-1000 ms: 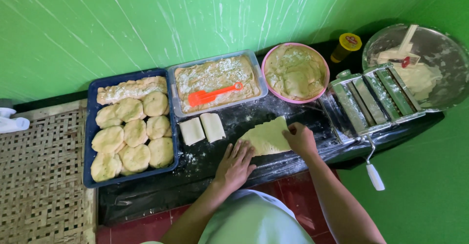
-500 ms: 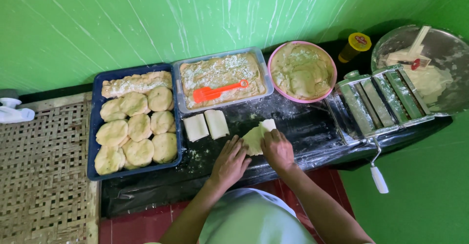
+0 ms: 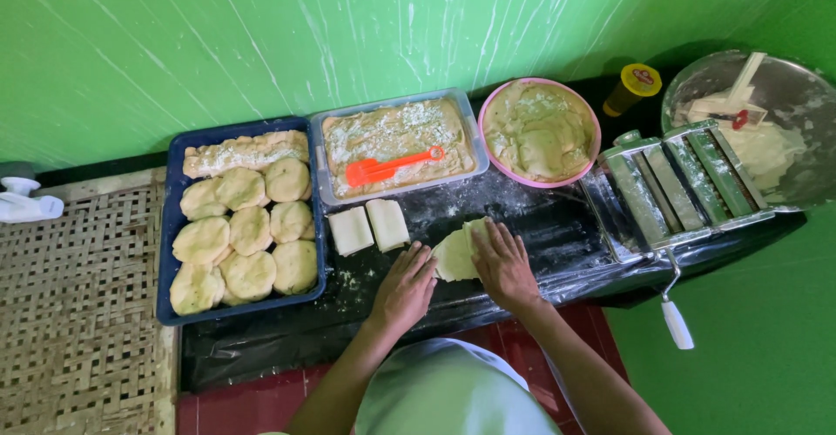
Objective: Preparing and flattening dough using a manual roller and folding it into shapes
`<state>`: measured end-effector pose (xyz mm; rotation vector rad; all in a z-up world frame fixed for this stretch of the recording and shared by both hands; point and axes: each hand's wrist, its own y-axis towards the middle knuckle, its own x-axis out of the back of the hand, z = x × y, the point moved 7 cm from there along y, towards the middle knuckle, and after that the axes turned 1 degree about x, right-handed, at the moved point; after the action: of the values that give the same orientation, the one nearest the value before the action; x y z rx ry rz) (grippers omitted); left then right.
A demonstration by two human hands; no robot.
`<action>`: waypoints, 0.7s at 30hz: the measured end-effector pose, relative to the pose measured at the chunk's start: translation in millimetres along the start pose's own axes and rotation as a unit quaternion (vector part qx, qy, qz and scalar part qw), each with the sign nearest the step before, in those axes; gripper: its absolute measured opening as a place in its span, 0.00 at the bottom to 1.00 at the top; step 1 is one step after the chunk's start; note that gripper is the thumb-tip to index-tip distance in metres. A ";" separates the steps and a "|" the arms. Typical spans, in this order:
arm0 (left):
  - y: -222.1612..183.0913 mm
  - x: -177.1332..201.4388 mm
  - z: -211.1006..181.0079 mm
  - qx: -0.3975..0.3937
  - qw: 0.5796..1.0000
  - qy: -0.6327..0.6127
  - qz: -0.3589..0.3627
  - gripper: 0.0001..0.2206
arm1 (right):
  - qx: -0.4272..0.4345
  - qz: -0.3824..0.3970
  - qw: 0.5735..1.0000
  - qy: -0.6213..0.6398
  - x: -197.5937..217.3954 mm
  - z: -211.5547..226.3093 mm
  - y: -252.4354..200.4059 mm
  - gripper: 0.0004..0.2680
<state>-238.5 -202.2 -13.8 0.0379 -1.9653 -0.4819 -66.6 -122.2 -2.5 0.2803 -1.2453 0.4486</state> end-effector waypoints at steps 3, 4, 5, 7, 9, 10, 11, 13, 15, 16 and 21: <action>-2.8 27.9 4.4 0.027 0.999 -0.008 -0.035 0.15 | -0.111 -0.047 0.991 0.062 -23.3 -43.0 -2.7 0.23; -7.0 14.5 15.4 0.028 0.999 -0.007 -0.036 0.15 | -0.109 -0.047 0.991 0.062 -28.9 -50.1 -1.2 0.23; -14.1 1.8 26.4 0.040 0.998 -0.006 -0.044 0.14 | -0.124 -0.067 0.987 0.081 -33.4 -59.5 -4.0 0.23; -24.4 -16.9 41.0 0.052 0.997 -0.003 -0.052 0.14 | -0.138 -0.088 0.982 0.100 -42.2 -71.2 -4.6 0.24; -31.3 -25.8 49.3 0.065 0.995 0.021 -0.073 0.13 | -0.169 -0.044 0.982 0.075 -56.4 -79.3 -1.2 0.22; -30.4 -21.1 46.5 0.066 0.995 0.022 -0.073 0.13 | -0.168 -0.043 0.982 0.075 -50.9 -76.6 2.0 0.22; -29.4 -18.6 43.4 0.065 0.996 0.015 -0.059 0.13 | -0.226 -0.010 0.966 0.125 -52.2 -81.3 1.9 0.22; -27.4 -10.2 36.4 0.065 0.997 0.008 -0.045 0.13 | -0.283 0.023 0.943 0.174 -53.1 -80.8 1.9 0.22; -25.3 -3.2 28.6 0.063 0.998 -0.014 -0.011 0.13 | -0.280 -0.004 0.945 0.171 -48.0 -72.8 5.0 0.19; -27.9 -11.3 33.8 0.064 0.998 -0.014 -0.013 0.13 | -0.279 -0.004 0.945 0.170 -41.3 -55.8 3.0 0.19; -31.8 -5.9 39.1 0.065 0.997 -0.042 -0.027 0.12 | 0.014 -0.194 0.980 0.037 -42.2 19.5 2.7 0.10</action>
<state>-276.3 -217.7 -44.0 0.1552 -2.0811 -0.3960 -94.9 -135.8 -37.0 0.5160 -1.0801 0.1387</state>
